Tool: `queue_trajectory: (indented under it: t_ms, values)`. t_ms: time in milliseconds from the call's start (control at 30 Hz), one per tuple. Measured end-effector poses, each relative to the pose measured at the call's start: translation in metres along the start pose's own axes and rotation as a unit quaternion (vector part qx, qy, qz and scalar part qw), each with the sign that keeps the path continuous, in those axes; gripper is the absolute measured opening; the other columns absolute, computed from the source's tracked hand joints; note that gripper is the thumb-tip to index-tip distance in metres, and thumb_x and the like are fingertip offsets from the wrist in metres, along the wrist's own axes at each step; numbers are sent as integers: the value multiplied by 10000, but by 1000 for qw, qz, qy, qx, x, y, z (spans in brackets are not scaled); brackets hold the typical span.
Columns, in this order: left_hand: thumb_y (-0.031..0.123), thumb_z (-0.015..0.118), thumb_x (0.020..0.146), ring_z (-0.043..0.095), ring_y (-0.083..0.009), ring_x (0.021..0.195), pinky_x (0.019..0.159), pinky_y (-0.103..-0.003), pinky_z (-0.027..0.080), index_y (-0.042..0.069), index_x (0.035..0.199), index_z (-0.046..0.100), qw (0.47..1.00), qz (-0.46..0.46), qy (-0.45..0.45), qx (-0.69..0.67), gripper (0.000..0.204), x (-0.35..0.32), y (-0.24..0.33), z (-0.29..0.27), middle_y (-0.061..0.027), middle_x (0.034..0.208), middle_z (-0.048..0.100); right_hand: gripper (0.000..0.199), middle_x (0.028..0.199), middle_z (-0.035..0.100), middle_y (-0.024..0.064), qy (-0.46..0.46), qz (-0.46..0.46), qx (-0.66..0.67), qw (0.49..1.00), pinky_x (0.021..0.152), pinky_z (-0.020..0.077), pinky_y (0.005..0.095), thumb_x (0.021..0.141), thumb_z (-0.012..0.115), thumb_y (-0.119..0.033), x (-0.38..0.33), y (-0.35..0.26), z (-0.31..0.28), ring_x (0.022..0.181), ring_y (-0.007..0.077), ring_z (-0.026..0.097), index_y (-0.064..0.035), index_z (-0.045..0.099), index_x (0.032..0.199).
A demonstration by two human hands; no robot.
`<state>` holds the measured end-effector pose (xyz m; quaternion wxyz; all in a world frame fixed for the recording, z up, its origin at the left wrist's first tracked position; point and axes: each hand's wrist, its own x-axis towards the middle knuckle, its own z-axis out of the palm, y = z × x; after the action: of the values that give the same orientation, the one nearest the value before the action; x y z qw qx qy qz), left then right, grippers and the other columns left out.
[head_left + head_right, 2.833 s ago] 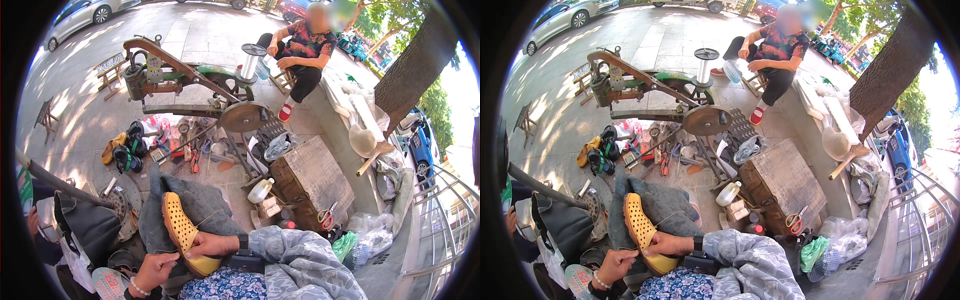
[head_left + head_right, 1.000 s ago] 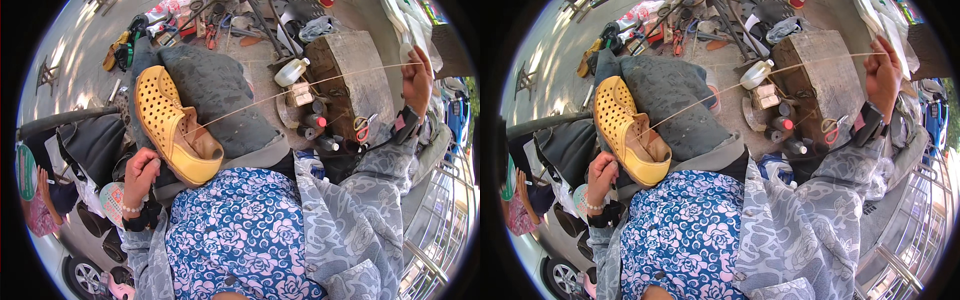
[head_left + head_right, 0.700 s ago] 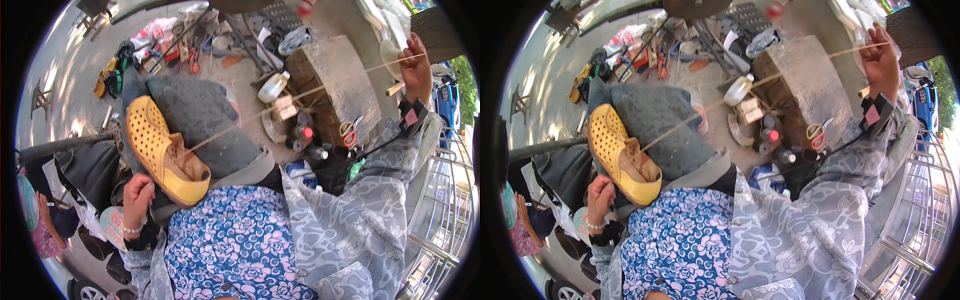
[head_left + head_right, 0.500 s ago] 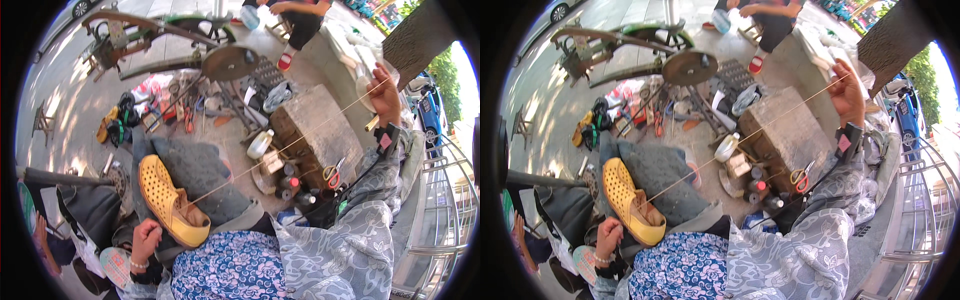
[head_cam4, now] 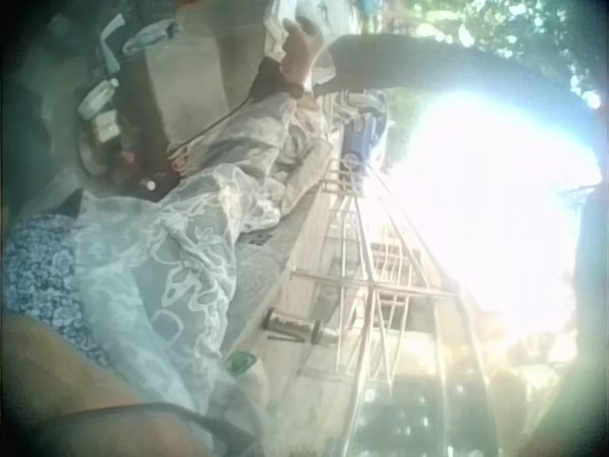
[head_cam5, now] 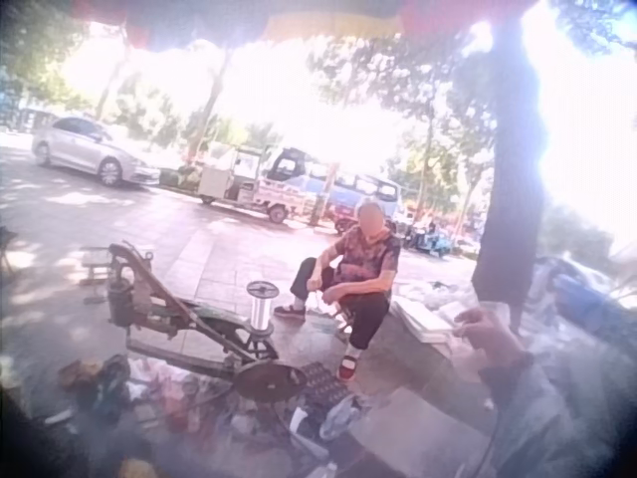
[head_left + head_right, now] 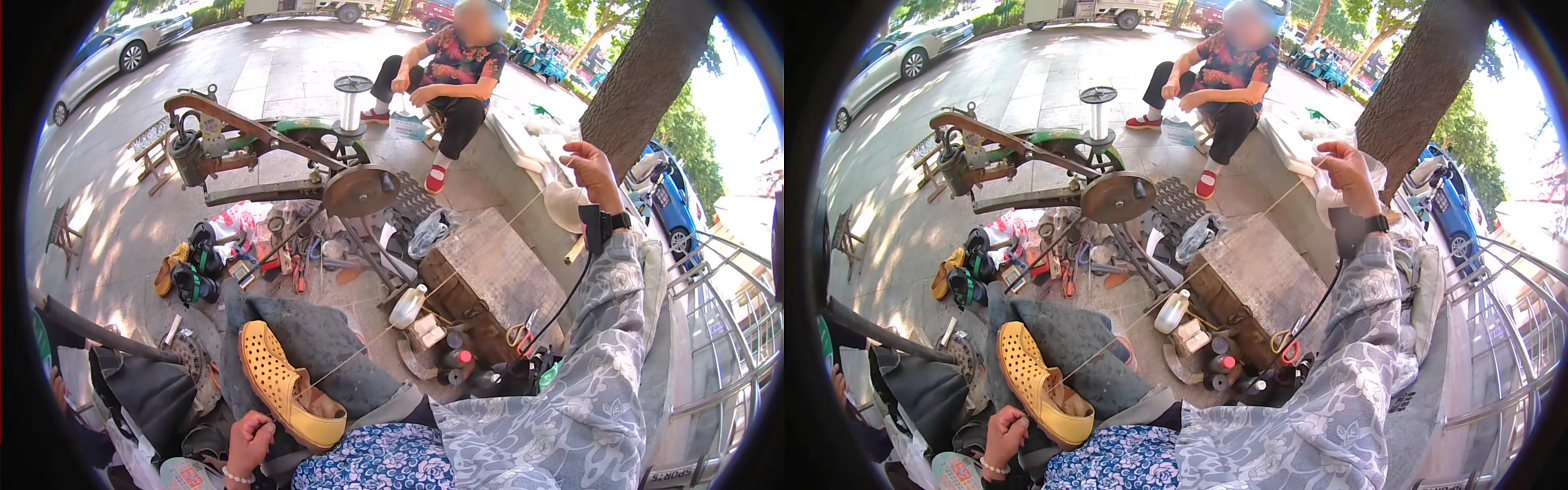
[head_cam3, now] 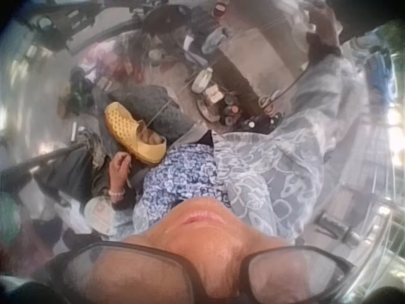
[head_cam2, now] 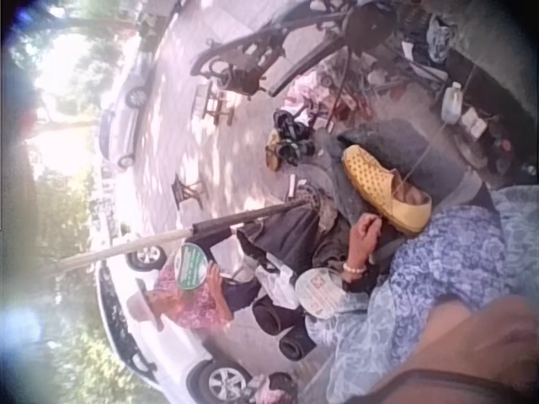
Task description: Stitching a yellow leather shoe using a needle and thread.
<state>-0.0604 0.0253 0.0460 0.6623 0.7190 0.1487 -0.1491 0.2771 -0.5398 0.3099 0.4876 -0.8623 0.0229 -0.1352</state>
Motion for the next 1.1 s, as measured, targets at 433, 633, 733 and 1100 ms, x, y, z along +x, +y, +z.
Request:
queue_trajectory:
  t_ms: [433,633,733,1100]
  values:
    - [52,579,828,479,-46,520,488,-202,369,6,774,570,1000,24,0,-7,72,7,5,1,9,582,540,863,1208,559,122,-364,-61,-510,777,953,425,339,532,812,-140,6,46,56,1122,259,522,-134,471,1324]
    - [50,582,822,489,-52,520,489,-209,375,2,772,569,1000,9,-2,11,70,-7,4,-3,1,582,542,548,1210,537,159,-370,-299,-179,861,938,435,390,697,679,-101,-149,49,235,1120,323,515,-56,526,1221]
    - [70,576,829,503,-64,526,493,-222,386,2,779,566,999,22,-2,50,85,-8,-1,-3,-11,587,542,494,1109,566,126,-425,-293,-12,856,778,508,364,697,663,-72,-245,19,303,975,298,588,-85,553,1178]
    - [129,548,883,467,-35,584,505,-203,373,30,850,572,996,76,-9,54,106,7,18,5,31,673,521,150,1009,608,94,-407,-326,12,853,684,505,330,663,690,-31,-274,37,334,837,293,622,-73,647,801]
